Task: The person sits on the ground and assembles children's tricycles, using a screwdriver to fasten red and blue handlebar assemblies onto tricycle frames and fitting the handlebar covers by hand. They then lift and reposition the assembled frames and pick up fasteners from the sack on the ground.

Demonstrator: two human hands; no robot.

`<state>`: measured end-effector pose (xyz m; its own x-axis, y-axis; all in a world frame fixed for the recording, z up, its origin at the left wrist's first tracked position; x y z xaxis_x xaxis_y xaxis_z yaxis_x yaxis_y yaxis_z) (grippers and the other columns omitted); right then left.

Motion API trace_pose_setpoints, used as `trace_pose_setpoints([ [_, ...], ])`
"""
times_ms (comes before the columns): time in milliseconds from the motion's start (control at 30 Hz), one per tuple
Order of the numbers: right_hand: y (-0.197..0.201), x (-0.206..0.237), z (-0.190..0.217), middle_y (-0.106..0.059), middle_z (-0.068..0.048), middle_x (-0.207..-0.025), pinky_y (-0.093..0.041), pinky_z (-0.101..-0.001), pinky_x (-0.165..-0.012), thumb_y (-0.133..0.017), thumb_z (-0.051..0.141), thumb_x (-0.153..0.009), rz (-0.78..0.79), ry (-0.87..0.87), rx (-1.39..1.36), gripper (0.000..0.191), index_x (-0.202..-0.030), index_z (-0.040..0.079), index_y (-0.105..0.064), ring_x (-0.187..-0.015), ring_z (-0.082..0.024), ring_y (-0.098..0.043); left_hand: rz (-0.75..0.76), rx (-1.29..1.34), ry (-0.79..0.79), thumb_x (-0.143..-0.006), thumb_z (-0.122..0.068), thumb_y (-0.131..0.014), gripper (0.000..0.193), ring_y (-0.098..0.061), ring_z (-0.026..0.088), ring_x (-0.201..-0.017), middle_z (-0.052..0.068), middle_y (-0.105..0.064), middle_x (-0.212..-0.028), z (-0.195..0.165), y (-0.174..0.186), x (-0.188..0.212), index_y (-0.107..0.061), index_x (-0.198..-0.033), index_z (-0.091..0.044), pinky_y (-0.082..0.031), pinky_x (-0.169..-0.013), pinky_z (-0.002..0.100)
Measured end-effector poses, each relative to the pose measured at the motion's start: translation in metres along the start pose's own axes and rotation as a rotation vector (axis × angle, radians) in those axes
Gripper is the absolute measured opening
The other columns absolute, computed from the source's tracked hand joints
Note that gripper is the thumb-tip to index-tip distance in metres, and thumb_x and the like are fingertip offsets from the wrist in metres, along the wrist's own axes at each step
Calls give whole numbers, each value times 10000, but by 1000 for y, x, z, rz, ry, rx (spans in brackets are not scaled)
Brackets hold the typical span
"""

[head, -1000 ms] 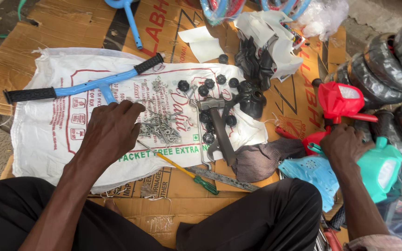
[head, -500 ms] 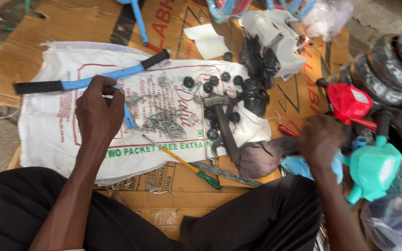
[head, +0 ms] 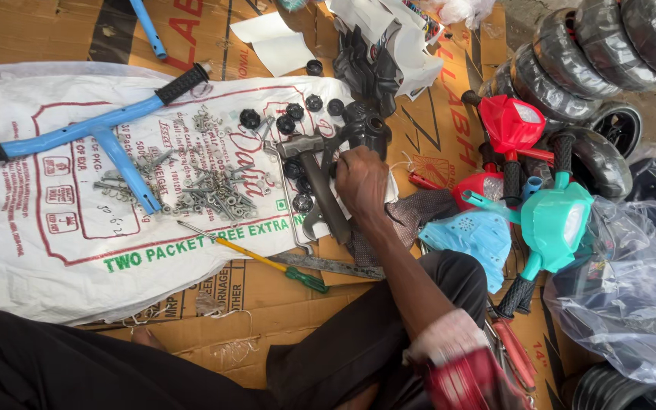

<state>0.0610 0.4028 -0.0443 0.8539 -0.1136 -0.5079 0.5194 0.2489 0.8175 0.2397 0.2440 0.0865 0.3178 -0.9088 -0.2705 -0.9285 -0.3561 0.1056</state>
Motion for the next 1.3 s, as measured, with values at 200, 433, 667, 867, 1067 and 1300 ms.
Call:
trace_pose_setpoints([
  [200,64,19,-54,-703,-140,-1063,-510,-492,-885,-676,144,-905,-125,-174,93,139,-989,62,-750,-1029,-342,-643,50,-9,55,-1005,-380,-604,277,-716,321,-858,124,-724,-921,3,-43,-11,-637,-1047,-108,-546,-735,420],
  [433,158,116,-212,-457,-322,-1413,-411,-683,-976,-824,544,-788,312,-706,487,938,-1493,74,-422,-1290,-558,-441,-238,-193,176,-999,-357,-623,272,-717,306,-847,121,-732,-916,33,27,7,-626,-1068,-94,-544,-723,422],
  [667,163,142,-199,-499,-391,-1285,-483,-561,-971,-896,516,-614,209,-252,208,1176,-1431,-143,-365,-1196,-545,-535,-682,-78,383,-941,-233,-669,219,-647,104,-679,48,-663,-880,96,189,66,-606,-1073,-70,-566,-598,296],
  [867,211,100,-98,-567,-297,-1204,-531,-506,-825,-948,362,-746,40,-309,265,788,-1307,-59,-588,-1007,-428,-603,-1168,422,352,-937,-349,-700,312,-664,119,-795,76,-716,-972,153,236,121,-624,-1060,-72,-555,-685,283],
  [1067,125,55,8,-671,-15,-1185,-545,-353,-810,-685,116,-928,-115,-802,-1213,470,-1374,121,-538,-1014,-162,-657,-822,509,358,-908,-616,-550,625,-642,156,-1117,41,-666,-1215,154,202,77,-545,-1298,-128,-553,-919,364],
  [1300,48,39,128,-724,-63,-984,-535,-280,-754,-727,94,-937,-71,-705,-1307,178,-1074,-5,-675,-861,-122,-641,-981,425,297,-757,-652,-740,850,-639,223,-1139,115,-668,-1196,153,201,94,-554,-1322,-44,-528,-971,390],
])
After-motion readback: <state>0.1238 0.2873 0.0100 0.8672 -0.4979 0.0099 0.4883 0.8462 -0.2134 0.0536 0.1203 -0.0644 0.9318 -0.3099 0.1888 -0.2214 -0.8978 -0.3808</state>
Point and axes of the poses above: each hand's wrist, its own x-axis away from the middle knuckle, its own y-axis out of the back of the hand, z = x × y, the point moved 9 cm from there along -x, towards the middle knuckle
